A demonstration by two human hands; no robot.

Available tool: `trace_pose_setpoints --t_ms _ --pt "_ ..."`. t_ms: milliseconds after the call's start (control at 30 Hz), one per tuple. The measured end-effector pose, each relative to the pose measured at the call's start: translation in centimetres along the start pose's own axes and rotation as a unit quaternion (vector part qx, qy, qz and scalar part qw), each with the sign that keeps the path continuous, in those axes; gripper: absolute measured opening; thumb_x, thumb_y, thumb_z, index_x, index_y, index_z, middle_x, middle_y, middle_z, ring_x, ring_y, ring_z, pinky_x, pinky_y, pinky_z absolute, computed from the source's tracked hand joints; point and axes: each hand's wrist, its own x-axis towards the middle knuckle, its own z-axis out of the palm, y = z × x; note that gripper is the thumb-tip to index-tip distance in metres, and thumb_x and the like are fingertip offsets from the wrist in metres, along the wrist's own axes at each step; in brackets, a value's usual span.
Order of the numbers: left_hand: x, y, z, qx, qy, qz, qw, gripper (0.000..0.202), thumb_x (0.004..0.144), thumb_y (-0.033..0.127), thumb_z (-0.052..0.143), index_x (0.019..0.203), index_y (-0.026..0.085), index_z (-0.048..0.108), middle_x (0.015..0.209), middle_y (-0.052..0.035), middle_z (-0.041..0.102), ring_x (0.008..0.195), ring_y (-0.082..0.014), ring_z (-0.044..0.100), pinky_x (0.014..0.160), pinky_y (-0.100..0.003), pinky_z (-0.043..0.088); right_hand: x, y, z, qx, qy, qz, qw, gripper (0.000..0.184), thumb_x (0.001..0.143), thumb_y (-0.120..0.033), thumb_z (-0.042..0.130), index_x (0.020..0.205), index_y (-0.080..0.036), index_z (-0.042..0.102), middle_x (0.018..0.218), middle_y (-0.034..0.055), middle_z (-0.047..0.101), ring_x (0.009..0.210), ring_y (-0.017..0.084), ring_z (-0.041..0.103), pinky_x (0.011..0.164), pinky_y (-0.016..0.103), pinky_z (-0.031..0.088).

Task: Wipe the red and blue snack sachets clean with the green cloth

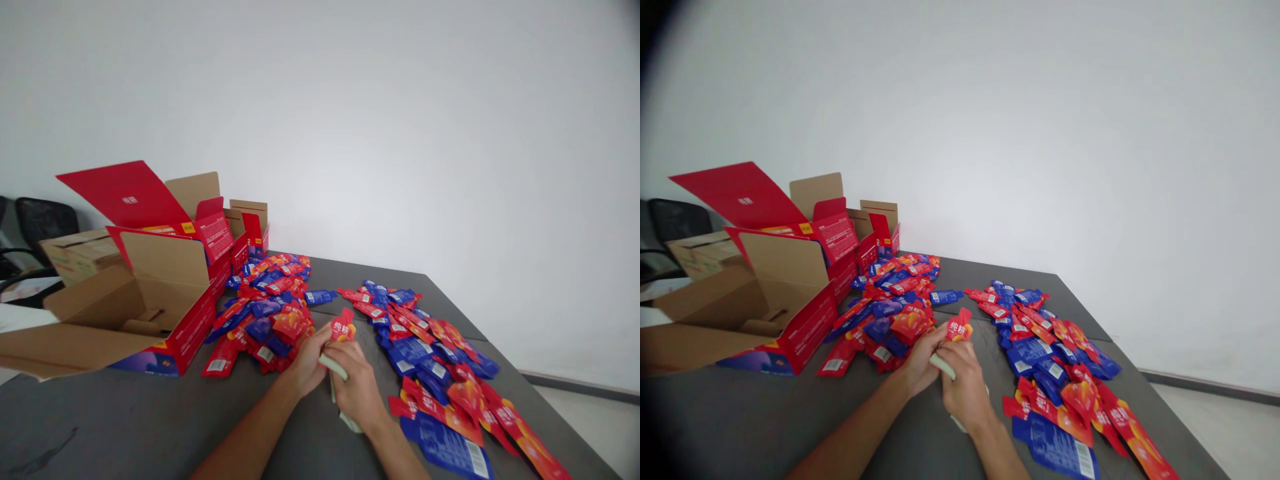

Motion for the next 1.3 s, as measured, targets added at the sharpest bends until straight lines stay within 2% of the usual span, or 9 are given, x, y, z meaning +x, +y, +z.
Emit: trace_pose_setpoints --t_ms 100,233,333,600,700,833,967,1067,1300 --pt "-0.1 -0.4 0.3 -0.020 -0.013 -0.030 0.999 0.027 0.090 0.037 0.061 0.090 0.011 0.069 0.085 -0.0086 0.071 0.081 -0.0179 0.067 0.078 -0.027 0.048 0.0 0.7 0.2 -0.033 0.018 0.005 0.999 0.034 0.091 -0.013 0.050 0.116 -0.028 0.068 0.115 0.0058 0.068 0.108 0.022 0.060 0.096 0.042 0.050" --pt "-0.4 -1.0 0.6 -0.022 -0.025 -0.069 0.997 0.029 0.091 0.038 0.060 0.097 0.011 0.069 0.092 -0.0105 0.072 0.094 -0.0224 0.068 0.088 -0.031 0.048 -0.5 3.2 -1.1 -0.111 0.131 0.060 0.983 0.031 0.089 -0.016 0.053 0.114 -0.026 0.070 0.118 0.0082 0.067 0.109 0.024 0.060 0.094 0.044 0.051" --pt "-0.4 -1.3 0.7 -0.023 -0.020 -0.064 0.998 0.029 0.091 0.037 0.060 0.100 0.011 0.069 0.097 -0.0117 0.072 0.095 -0.0230 0.068 0.090 -0.033 0.048 -0.6 3.9 -1.6 -0.130 0.146 0.059 0.979 0.033 0.089 -0.016 0.053 0.117 -0.025 0.069 0.120 0.0093 0.067 0.112 0.026 0.059 0.096 0.047 0.050" --pt "0.1 -0.6 0.0 -0.044 0.045 0.005 0.998 0.027 0.086 0.036 0.066 0.083 0.009 0.070 0.080 -0.0092 0.071 0.080 -0.0195 0.068 0.077 -0.029 0.050 0.4 0.0 0.9 -0.040 -0.050 -0.036 0.997 0.039 0.092 -0.012 0.047 0.120 -0.029 0.067 0.120 0.0055 0.067 0.111 0.023 0.060 0.098 0.044 0.049" --pt "0.0 -0.5 0.2 -0.052 0.047 0.013 0.997 0.021 0.085 0.031 0.067 0.082 0.010 0.070 0.079 -0.0070 0.070 0.076 -0.0165 0.066 0.075 -0.026 0.048 0.3 0.6 0.6 -0.048 -0.002 -0.008 0.999 0.038 0.091 -0.011 0.048 0.118 -0.029 0.068 0.118 0.0047 0.068 0.110 0.023 0.060 0.096 0.043 0.050" --pt "-0.4 -0.6 0.8 -0.041 0.002 -0.015 0.999 0.020 0.084 0.029 0.067 0.090 0.011 0.071 0.090 -0.0089 0.071 0.084 -0.0186 0.067 0.082 -0.029 0.048 -0.1 2.6 -0.9 -0.112 0.124 0.034 0.985 0.034 0.090 -0.016 0.051 0.117 -0.027 0.069 0.119 0.0077 0.068 0.110 0.025 0.060 0.093 0.045 0.052" --pt "-0.9 -0.6 1.3 0.004 -0.027 -0.010 1.000 0.022 0.083 0.028 0.068 0.097 0.010 0.071 0.096 -0.0116 0.071 0.091 -0.0223 0.067 0.087 -0.032 0.047 -0.3 3.7 -1.6 -0.150 0.156 0.050 0.975 0.032 0.090 -0.020 0.052 0.117 -0.025 0.069 0.121 0.0089 0.068 0.112 0.026 0.060 0.096 0.048 0.051" --pt "-0.8 -0.5 1.0 0.004 -0.009 0.008 1.000 0.023 0.081 0.029 0.071 0.096 0.012 0.070 0.095 -0.0101 0.071 0.090 -0.0213 0.067 0.086 -0.031 0.047 -0.2 2.9 -1.0 -0.124 0.114 0.026 0.985 0.035 0.091 -0.018 0.050 0.119 -0.027 0.068 0.121 0.0082 0.068 0.111 0.025 0.061 0.094 0.047 0.052" --pt "0.4 0.0 -0.3 0.014 0.081 0.055 0.995 0.021 0.076 0.028 0.072 0.092 0.015 0.066 0.081 -0.0020 0.068 0.069 -0.0132 0.062 0.067 -0.025 0.045 0.7 -0.8 -0.2 -0.010 -0.076 -0.034 0.996 0.040 0.089 -0.008 0.046 0.113 -0.029 0.069 0.118 0.0048 0.069 0.106 0.022 0.062 0.094 0.041 0.052"
